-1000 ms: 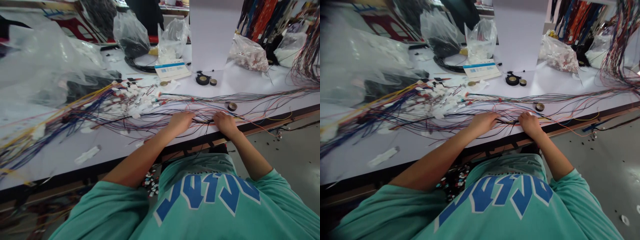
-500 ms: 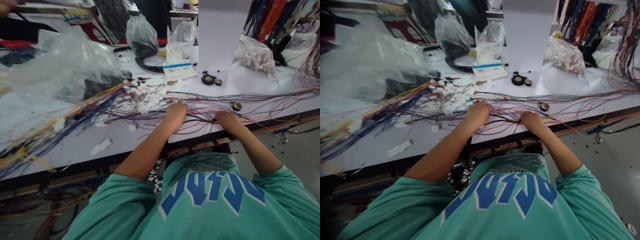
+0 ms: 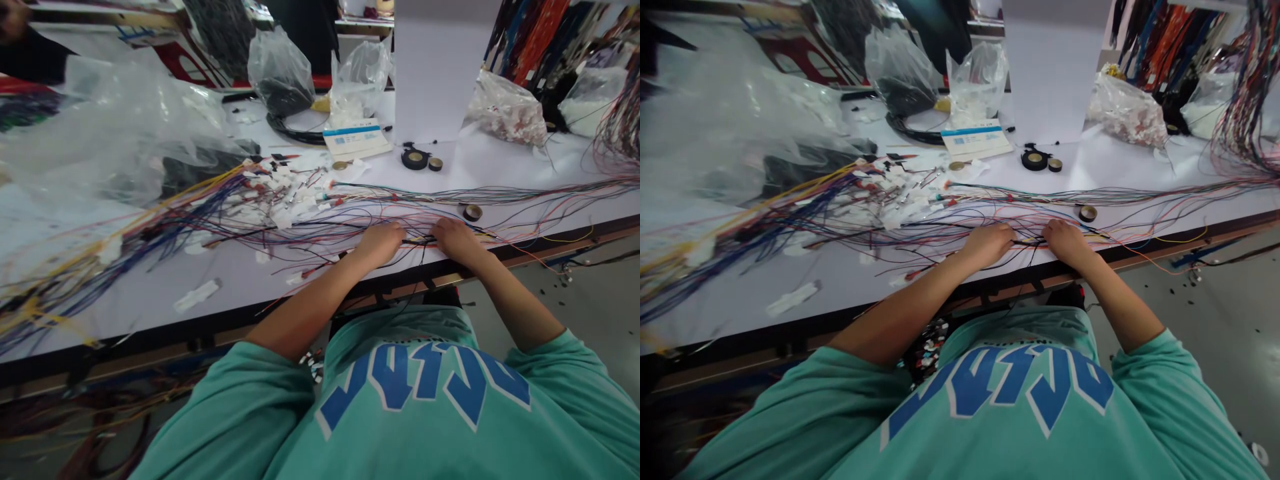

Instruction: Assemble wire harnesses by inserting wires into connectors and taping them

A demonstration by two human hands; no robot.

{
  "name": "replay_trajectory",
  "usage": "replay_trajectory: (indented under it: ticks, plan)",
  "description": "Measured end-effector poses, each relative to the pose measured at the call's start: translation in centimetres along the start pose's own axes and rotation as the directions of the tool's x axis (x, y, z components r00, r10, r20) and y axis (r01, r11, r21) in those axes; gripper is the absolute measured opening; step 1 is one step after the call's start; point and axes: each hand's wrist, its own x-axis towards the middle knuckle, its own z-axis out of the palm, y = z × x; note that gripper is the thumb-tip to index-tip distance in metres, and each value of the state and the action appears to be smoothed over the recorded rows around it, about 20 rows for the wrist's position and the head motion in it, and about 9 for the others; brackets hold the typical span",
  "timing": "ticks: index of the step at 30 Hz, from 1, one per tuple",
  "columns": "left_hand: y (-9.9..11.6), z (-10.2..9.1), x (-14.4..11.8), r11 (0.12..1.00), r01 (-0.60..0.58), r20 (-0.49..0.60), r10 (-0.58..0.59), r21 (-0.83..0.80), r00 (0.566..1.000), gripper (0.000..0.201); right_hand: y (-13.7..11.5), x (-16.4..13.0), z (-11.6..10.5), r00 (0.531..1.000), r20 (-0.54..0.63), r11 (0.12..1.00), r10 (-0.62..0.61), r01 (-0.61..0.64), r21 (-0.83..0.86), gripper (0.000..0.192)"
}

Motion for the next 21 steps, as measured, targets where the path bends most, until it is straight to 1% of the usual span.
replay_trajectory:
  ticks: [7, 12, 15, 19, 21]
  plan:
    - [0.3, 0.3, -0.4, 0.999, 0.002, -0.009, -0.001, 0.042, 1.000, 0.032, -0.9, -0.8, -1.4, 0.990, -0.029, 0.989, 0.138, -0.136, 0.065, 0.033]
    - [-0.2, 0.8, 0.0, 0.999, -0.022, 0.013, 0.023, -0.032, 1.000, 0.032, -1.5, -0.7, -1.8, 0.982, -0.105, 0.985, 0.155, -0.147, 0.087, 0.034]
    - [-0.4, 1.2, 0.1, 0.992, -0.004, -0.037, 0.000, -0.123, 0.999, 0.035, -1.7, -0.5, -2.0, 0.984, -0.113, 0.989, 0.137, -0.129, 0.078, 0.034]
    - [-0.4, 1.9, 0.1, 0.974, 0.014, -0.122, -0.043, -0.225, 0.992, 0.043, -1.9, -0.3, -2.3, 0.993, -0.055, 0.993, 0.106, -0.103, 0.051, 0.035]
    - [-0.3, 2.1, 0.1, 0.966, 0.003, -0.152, -0.044, -0.260, 0.987, 0.042, -1.8, -0.2, -2.2, 0.995, -0.030, 0.994, 0.097, -0.095, 0.050, 0.035]
